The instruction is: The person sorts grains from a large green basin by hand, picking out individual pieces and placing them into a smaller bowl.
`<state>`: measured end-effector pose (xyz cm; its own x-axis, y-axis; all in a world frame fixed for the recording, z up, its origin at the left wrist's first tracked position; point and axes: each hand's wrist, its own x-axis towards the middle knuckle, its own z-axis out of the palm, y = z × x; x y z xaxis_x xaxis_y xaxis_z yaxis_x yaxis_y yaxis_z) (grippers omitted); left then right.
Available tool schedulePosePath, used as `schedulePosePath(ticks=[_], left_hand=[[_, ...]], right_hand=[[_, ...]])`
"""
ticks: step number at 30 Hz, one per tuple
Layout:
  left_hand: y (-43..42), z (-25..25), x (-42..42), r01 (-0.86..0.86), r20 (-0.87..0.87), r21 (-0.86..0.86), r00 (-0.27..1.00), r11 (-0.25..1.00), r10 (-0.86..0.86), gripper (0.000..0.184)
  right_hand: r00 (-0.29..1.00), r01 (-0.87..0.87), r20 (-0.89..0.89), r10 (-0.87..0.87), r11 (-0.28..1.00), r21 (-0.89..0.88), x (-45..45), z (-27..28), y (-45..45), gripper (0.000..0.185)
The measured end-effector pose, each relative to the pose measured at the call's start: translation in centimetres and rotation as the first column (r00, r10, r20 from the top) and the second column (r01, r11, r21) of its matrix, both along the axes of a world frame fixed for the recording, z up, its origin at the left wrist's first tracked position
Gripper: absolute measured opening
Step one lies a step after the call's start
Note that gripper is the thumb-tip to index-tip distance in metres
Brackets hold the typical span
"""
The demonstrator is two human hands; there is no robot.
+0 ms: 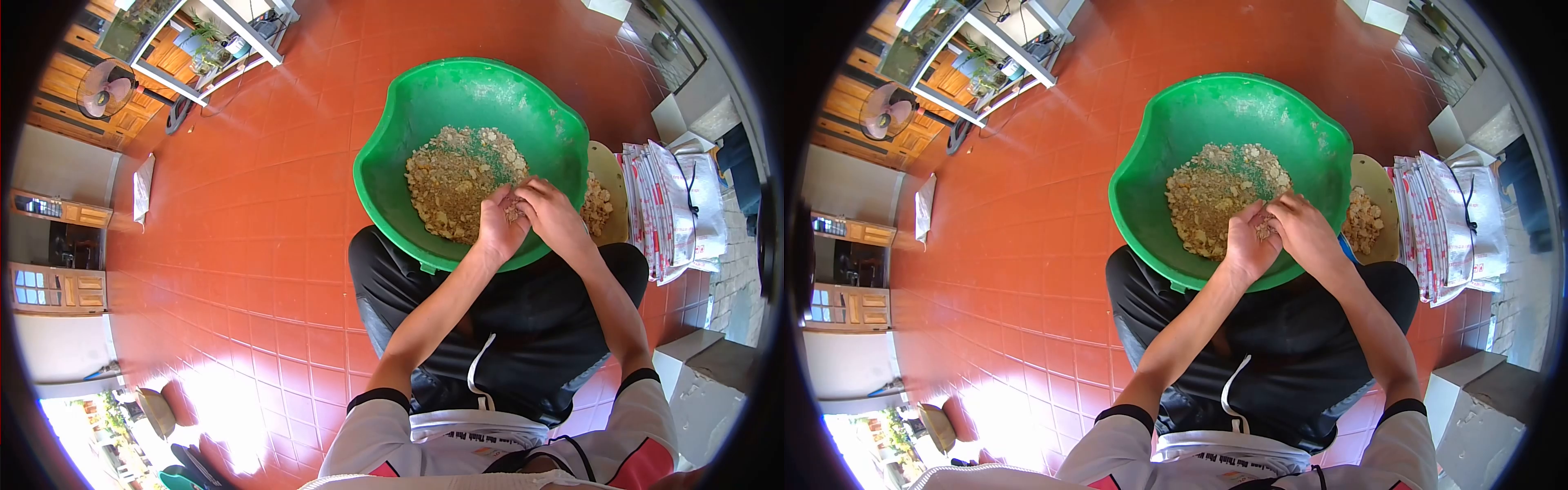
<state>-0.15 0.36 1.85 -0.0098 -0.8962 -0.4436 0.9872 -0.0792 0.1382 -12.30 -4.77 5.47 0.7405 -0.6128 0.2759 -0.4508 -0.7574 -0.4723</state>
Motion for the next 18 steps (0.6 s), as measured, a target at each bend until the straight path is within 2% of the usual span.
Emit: schedulePosePath(ticks=[2,4,6,10,14,18], left_hand=[[0.1,0.6,0.1,0.011,0.023,0.023,1.0,1.0,-0.011,0.033],[-0.1,0.0,0.3,0.11,0.035,-0.187,0.994,0.976,-0.105,0.039],[-0.4,-1.4,0.2,0.114,0.033,-0.172,0.993,0.979,-0.109,0.041],[-0.3,-2.0,0.1,0.135,0.057,-0.095,0.99,0.986,-0.13,0.042],[-0.4,-2.6,0.1,0.143,0.065,-0.108,0.989,0.984,-0.136,0.041],[-0.5,-2.6,0.0,0.114,0.051,-0.042,0.992,0.993,-0.112,0.033]], right_hand=[[1.0,-0.005,0.004,0.005,1.0,0.0,0.0,0.0,0.1,0.011],[1.0,-0.009,0.008,0.009,1.0,-0.001,0.2,0.2,0.3,0.008],[0.997,-0.029,0.074,0.027,0.999,0.024,0.5,0.6,0.7,0.006],[0.999,0.002,0.051,-0.003,1.0,0.025,0.8,0.4,1.0,0.008],[0.999,0.013,0.05,-0.015,0.999,0.045,0.8,0.4,0.9,0.009],[0.999,0.013,0.041,-0.016,0.996,0.083,0.8,0.5,0.8,0.011]])
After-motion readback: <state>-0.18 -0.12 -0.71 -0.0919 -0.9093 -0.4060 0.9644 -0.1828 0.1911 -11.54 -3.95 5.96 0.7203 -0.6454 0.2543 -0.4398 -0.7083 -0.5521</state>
